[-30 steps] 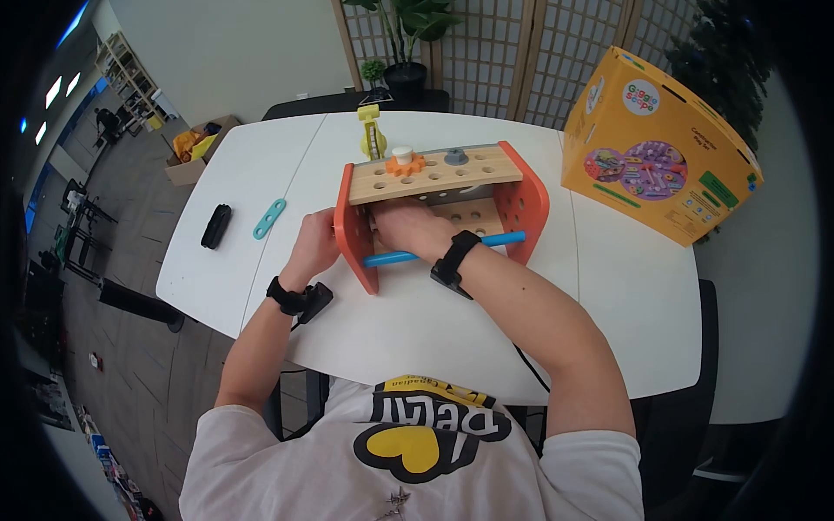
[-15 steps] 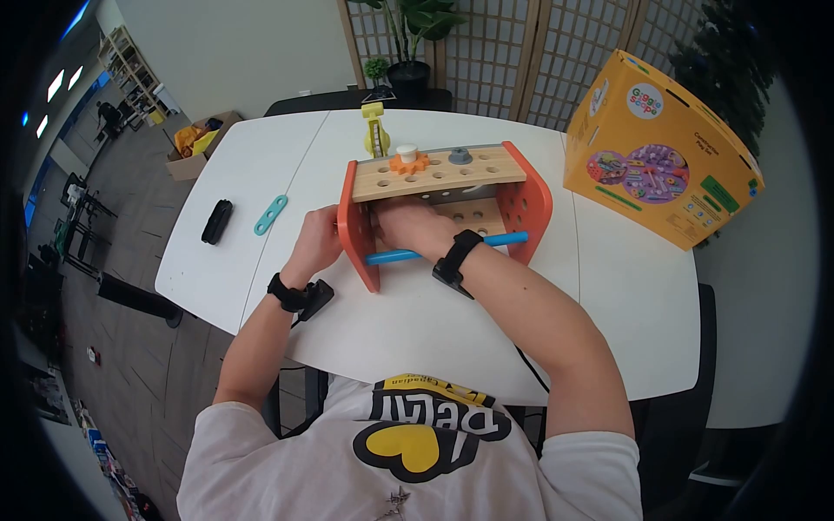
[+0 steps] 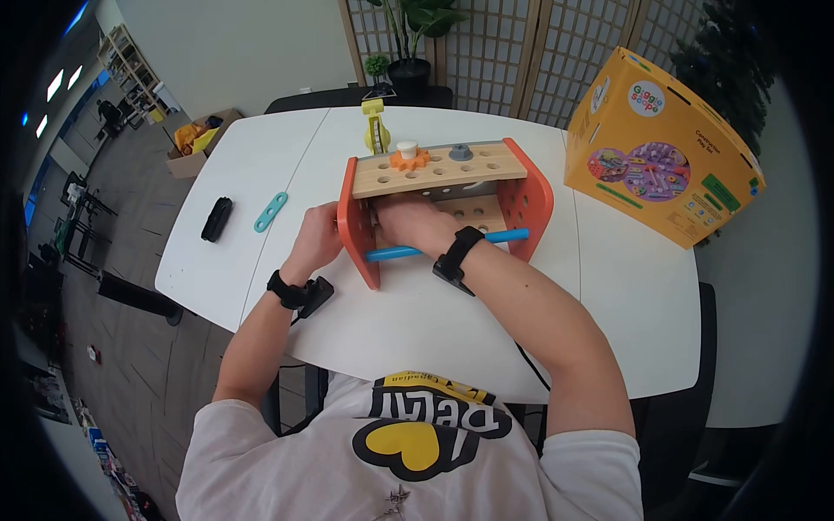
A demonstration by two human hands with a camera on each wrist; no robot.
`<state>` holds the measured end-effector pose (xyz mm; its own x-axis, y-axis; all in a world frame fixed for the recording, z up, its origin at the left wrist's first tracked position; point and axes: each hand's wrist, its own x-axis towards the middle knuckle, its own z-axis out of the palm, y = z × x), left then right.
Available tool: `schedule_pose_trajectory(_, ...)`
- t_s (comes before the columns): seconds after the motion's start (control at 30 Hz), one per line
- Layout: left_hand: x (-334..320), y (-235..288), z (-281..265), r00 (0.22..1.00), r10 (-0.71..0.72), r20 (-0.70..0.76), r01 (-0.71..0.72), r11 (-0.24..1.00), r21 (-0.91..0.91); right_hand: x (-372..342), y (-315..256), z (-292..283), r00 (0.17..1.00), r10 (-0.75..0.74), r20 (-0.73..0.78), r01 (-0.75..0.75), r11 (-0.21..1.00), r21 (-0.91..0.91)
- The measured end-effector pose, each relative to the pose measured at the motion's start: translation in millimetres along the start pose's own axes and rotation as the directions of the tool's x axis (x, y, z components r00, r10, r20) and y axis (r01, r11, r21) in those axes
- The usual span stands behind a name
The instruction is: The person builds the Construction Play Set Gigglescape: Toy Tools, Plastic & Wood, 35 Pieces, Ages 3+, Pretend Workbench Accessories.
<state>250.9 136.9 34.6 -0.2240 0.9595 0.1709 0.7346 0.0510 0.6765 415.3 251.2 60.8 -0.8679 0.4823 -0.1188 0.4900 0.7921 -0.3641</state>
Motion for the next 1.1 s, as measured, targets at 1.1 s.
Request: schedule_pose_trajectory(1.1, 14.0, -102.7, -75.0, 0.979, -0.108, -0.17, 0.16, 0.932, 0.326, -132.4, 20.5, -93.3, 0.78, 0.155, -0.607, 0.048, 0.951, 0.306)
